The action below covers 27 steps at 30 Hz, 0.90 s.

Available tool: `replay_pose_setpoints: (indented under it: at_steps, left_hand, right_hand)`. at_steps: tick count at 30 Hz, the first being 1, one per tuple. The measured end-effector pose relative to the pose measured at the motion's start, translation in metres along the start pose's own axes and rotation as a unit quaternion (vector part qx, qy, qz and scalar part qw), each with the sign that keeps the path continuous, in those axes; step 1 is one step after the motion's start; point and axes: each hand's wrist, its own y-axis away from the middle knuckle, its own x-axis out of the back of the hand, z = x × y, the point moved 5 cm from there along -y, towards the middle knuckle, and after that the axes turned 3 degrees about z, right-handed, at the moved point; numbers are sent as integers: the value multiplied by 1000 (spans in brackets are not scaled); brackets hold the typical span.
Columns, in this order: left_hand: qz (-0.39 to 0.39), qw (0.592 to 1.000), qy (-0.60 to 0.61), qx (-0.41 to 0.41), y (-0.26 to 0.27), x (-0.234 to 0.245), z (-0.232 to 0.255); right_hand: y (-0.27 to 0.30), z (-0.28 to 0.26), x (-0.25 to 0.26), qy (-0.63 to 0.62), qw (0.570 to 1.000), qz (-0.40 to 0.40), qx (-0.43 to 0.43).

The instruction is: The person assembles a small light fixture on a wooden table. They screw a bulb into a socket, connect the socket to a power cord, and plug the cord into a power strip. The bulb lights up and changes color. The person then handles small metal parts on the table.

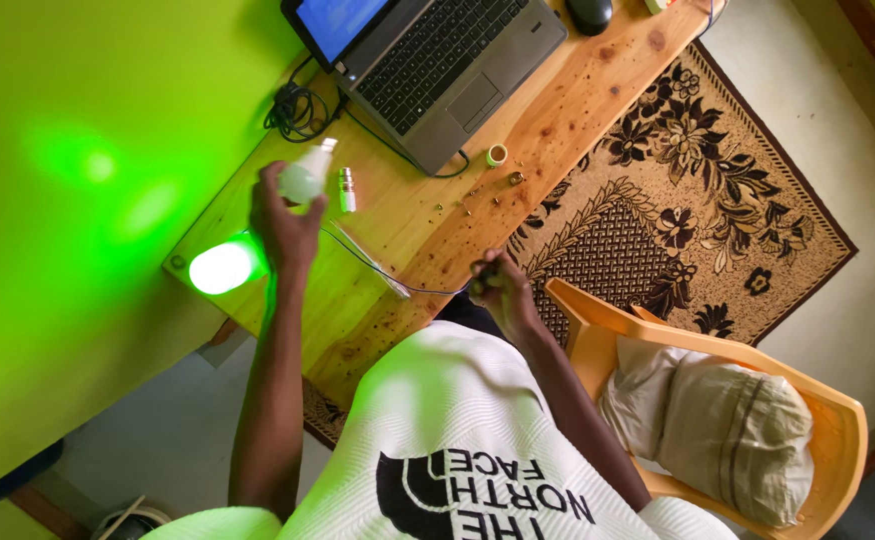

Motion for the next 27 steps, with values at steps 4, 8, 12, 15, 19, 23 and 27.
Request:
replay_pose_setpoints:
  at_steps: [4,8,12,15,19,23,27]
  left_hand:
    - [49,994,-92,36,-21,-12,-80]
    - [61,993,-93,27,-28,-38,-110]
    - [65,991,-112,29,-31,-51,-112]
    - [60,991,-119,21,-30,-47,-110]
    - [43,994,-96,3,-21,-46,-110]
    - [51,995,-86,-30,-14,-49,-106]
    - [65,991,-114,-33,-5,-44,-95]
  right_hand:
    - [-21,10,45,-22,998,60,15]
    - [-39,14,69,-8,995,87,44]
    - [-54,12,76,-3,994,72,79]
    - [-60,6,75,7,993,65,101]
    - [-65,-1,71,200,958,145,148]
    - [-72,-4,53,246,942,123,195]
    - [-79,2,50,248,939,109,210]
